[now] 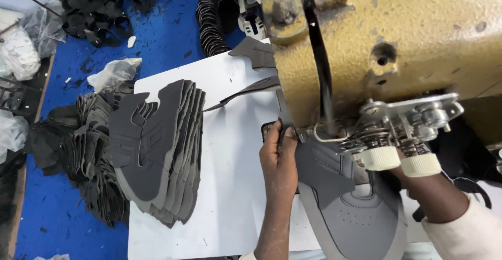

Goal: The person operates a sewing machine to stitch grey shoe parts, guiding the material under the needle. They then use scissors to cut the thread and trim the edges of the finished pieces before repeating the process with additional parts.

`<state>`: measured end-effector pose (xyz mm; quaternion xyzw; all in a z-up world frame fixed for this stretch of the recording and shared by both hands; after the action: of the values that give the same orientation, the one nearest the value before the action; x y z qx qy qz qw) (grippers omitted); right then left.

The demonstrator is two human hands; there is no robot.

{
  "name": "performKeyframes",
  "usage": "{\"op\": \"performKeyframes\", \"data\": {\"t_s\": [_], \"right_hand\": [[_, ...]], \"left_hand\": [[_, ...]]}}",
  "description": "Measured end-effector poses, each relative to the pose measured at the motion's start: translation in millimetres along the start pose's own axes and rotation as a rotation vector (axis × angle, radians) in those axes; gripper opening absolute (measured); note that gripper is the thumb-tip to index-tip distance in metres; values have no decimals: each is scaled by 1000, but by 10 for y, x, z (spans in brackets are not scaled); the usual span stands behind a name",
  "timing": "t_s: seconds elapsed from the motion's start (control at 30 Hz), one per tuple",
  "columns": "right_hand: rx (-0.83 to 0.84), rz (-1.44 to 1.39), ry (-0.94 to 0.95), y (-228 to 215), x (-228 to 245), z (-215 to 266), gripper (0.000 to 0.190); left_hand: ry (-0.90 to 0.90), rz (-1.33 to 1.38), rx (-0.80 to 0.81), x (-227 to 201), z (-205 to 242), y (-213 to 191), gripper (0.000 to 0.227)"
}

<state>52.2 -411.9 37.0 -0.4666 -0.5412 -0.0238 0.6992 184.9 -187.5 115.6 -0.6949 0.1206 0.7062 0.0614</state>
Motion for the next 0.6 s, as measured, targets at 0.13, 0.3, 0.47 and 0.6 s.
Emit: {"op": "performKeyframes", "data": {"t_s": [0.13, 0.3, 0.47, 0.6], "right_hand": [[12, 7, -25, 387, -996, -200, 61], [99, 176, -117, 749, -1831, -507, 43], [206, -1307, 294, 776, -1684, -575, 35], [95, -971, 169, 11, -460, -261, 30]], "left_hand": [[-5, -6, -32, 27, -46, 21, 37], [-16, -19, -59, 43, -85, 33, 39], [5, -60, -69, -14, -130, 33, 39], [-3, -60, -68, 71, -167, 18, 38]]}}
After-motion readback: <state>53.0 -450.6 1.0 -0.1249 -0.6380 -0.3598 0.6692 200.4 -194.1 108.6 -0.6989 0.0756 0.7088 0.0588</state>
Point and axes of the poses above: each hand's wrist, its own z-axis away from the middle knuckle, its own y-axis out of the palm, x = y × z, the point moved 6 cm from there along -z, towards the middle knuckle, and after that the axes turned 9 degrees about -x, right-handed, at the moved point
